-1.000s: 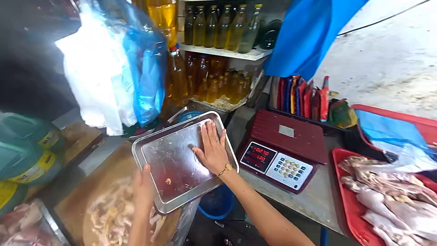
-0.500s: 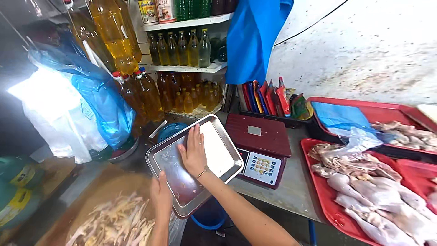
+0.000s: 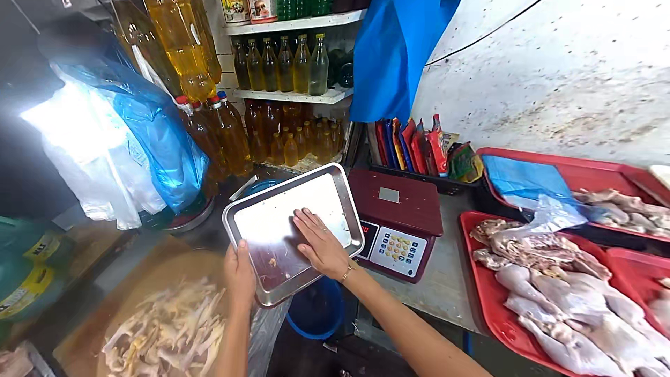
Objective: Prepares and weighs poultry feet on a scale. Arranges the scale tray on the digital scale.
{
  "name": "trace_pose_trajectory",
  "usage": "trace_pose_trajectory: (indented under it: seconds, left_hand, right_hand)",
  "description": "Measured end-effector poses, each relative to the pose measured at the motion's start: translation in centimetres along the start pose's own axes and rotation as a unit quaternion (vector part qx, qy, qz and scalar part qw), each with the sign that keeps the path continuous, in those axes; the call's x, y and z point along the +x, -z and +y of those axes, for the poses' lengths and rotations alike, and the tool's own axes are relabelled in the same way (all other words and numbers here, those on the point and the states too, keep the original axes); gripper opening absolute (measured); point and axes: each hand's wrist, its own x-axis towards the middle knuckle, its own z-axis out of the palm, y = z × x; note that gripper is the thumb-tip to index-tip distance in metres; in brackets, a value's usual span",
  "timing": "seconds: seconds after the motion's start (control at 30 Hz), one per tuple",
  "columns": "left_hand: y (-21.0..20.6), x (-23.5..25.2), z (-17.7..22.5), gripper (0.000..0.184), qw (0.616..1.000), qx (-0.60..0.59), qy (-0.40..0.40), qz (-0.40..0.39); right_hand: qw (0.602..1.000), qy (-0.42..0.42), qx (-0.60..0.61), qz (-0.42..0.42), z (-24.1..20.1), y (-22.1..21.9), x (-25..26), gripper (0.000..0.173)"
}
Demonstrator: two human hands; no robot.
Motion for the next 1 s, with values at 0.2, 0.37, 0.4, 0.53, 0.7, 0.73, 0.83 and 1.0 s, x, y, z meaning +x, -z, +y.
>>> trace_pose_trajectory:
  seconds: [0.2, 0.37, 0.4, 0.53, 0.7, 0.73, 0.83, 1.0]
  left_hand:
    - [-1.4, 0.3, 0.7, 0.033, 0.998, 0.013, -0.035, 0.04]
    - [-1.8, -0.3, 1.0, 0.027, 0.998, 0.007, -0.035, 0.058]
    - [-2.3, -0.6, 1.0, 0.027, 0.998, 0.005, -0.038, 0.054]
    - [-2.7, -0.7, 0.9, 0.029, 0.996, 0.024, -0.056, 0.067]
    - [-3.8, -2.4, 0.8, 0.031, 0.995, 0.036, -0.043, 0.082]
    - [-4.2, -2.7, 0.8, 0.031, 0.995, 0.031, -0.048, 0.086]
    - [-4.4, -3.1, 1.0, 0.032, 0.991, 0.038, -0.076, 0.104]
    - [-3.5, -3.8, 1.2, 0.029, 0.988, 0.01, -0.093, 0.12]
  right_hand:
    - [0.975, 0.133, 0.035, -0.172, -5.1, -1.3, -5.5, 0.043]
    - [0.998, 0.039, -0.037, -0.026, -2.4, 0.4, -2.2, 0.05]
    - [0.997, 0.049, -0.053, -0.034, -2.2, -0.4, -2.1, 0.05]
    - [0.985, 0.144, -0.016, -0.09, -2.5, -1.3, -5.8, 0.037]
    - [0.999, 0.033, 0.022, 0.036, -3.3, 0.0, -2.8, 0.027]
    - [0.998, 0.036, 0.03, 0.047, -3.5, -0.4, -2.3, 0.021]
    - [0.989, 0.108, 0.091, -0.046, -4.4, -0.5, -3.6, 0.014]
    - [0.992, -0.113, 0.047, 0.043, -1.5, 3.9, -2.9, 0.022]
